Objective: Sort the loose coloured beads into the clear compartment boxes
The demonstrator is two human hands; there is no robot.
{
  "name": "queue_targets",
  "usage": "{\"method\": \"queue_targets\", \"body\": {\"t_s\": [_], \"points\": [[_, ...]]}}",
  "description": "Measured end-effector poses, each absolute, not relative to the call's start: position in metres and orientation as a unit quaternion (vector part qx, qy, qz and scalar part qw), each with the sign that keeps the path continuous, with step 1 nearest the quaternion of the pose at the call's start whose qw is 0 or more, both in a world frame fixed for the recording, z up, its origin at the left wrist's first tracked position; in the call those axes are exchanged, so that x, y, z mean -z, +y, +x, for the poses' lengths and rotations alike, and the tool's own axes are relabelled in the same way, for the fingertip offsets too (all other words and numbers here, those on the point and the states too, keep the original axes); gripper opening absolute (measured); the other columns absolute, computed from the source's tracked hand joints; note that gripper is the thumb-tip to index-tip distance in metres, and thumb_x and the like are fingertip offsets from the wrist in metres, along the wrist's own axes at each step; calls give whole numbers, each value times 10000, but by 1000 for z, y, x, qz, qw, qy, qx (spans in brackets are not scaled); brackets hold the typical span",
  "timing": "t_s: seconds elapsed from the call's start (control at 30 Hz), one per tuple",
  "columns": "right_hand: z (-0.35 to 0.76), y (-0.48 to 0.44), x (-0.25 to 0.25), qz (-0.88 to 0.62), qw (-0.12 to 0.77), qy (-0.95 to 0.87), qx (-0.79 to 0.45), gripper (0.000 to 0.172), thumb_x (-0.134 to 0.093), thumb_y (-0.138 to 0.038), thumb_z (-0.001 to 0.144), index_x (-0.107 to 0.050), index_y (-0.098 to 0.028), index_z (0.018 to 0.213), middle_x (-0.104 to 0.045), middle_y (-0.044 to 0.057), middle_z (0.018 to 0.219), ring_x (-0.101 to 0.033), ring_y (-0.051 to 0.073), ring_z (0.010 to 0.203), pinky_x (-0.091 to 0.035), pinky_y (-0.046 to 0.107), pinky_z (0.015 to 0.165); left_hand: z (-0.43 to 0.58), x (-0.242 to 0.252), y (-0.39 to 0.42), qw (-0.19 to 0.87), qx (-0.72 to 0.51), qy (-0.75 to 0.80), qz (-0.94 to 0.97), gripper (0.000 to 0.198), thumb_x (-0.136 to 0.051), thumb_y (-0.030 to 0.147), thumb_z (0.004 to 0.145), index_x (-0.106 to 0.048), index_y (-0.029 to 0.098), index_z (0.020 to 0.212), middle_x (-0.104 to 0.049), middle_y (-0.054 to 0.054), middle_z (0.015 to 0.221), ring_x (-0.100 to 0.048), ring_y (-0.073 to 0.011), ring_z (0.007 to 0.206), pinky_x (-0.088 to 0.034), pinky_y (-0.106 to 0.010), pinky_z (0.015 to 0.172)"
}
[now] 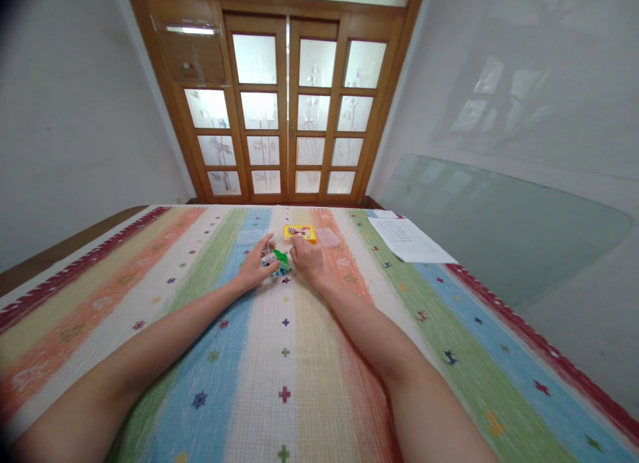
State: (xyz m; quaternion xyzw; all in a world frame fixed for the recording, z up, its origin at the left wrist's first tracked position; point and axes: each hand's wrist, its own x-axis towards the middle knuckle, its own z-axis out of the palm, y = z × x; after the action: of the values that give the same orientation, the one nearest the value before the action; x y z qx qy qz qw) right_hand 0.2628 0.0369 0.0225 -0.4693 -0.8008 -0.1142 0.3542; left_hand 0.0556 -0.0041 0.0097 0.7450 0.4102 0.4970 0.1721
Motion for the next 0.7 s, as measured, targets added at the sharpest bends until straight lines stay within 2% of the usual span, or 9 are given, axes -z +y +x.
{"method": "queue_targets", "body": {"t_s": [0.2, 0.27, 0.37, 0.47, 0.57, 0.7], "points": [[261, 39, -18, -461, 449, -764, 53, 283, -459, -194, 972, -673, -183, 1157, -757, 111, 1104, -686, 249, 957, -510, 325, 834, 48, -13, -1, 133, -503, 418, 745, 860, -663, 146, 799, -399, 219, 1614, -472, -138, 1619, -469, -307, 1481, -340, -513, 1271], [263, 40, -18, -460, 481, -746, 27, 273, -449, -218, 985, -673, -193, 1138, -751, 103, 1072, -681, 247, 930, -514, 330, 830, 44, -13, 2, 151, -513, 437, 723, 814, -642, 143, 824, -417, 219, 1602, -517, -137, 1587, -550, -292, 1410, -405, -498, 1228], [267, 42, -18, -447, 514, -733, -8, 251, -453, -259, 996, -666, -211, 1119, -736, 74, 1015, -672, 233, 881, -514, 325, 809, 37, -10, 8, 204, -515, 451, 700, 731, -604, 138, 865, -444, 222, 1573, -700, -107, 1358, -711, -232, 1142, -539, -441, 1074], [269, 43, -16, -424, 526, -737, -21, 240, -473, -262, 974, -656, -213, 1121, -720, 58, 967, -654, 219, 829, -510, 317, 783, 30, -8, 14, 206, -505, 464, 698, 651, -603, 129, 862, -508, 218, 1500, -774, -62, 1163, -736, -195, 972, -575, -389, 973], [268, 42, -14, -404, 525, -749, -19, 260, -476, -244, 947, -654, -207, 1134, -716, 63, 964, -643, 220, 818, -513, 326, 784, 27, -9, 16, 182, -505, 477, 696, 599, -587, 110, 853, -538, 212, 1441, -775, -62, 1159, -733, -191, 949, -582, -379, 942], [267, 41, -13, -393, 516, -761, -20, 337, -439, -210, 924, -655, -206, 1182, -727, 86, 1055, -656, 245, 918, -532, 362, 859, 27, -9, 16, 172, -527, 464, 691, 578, -565, 87, 844, -548, 226, 1405, -752, -71, 1217, -731, -210, 1084, -581, -400, 997]]}}
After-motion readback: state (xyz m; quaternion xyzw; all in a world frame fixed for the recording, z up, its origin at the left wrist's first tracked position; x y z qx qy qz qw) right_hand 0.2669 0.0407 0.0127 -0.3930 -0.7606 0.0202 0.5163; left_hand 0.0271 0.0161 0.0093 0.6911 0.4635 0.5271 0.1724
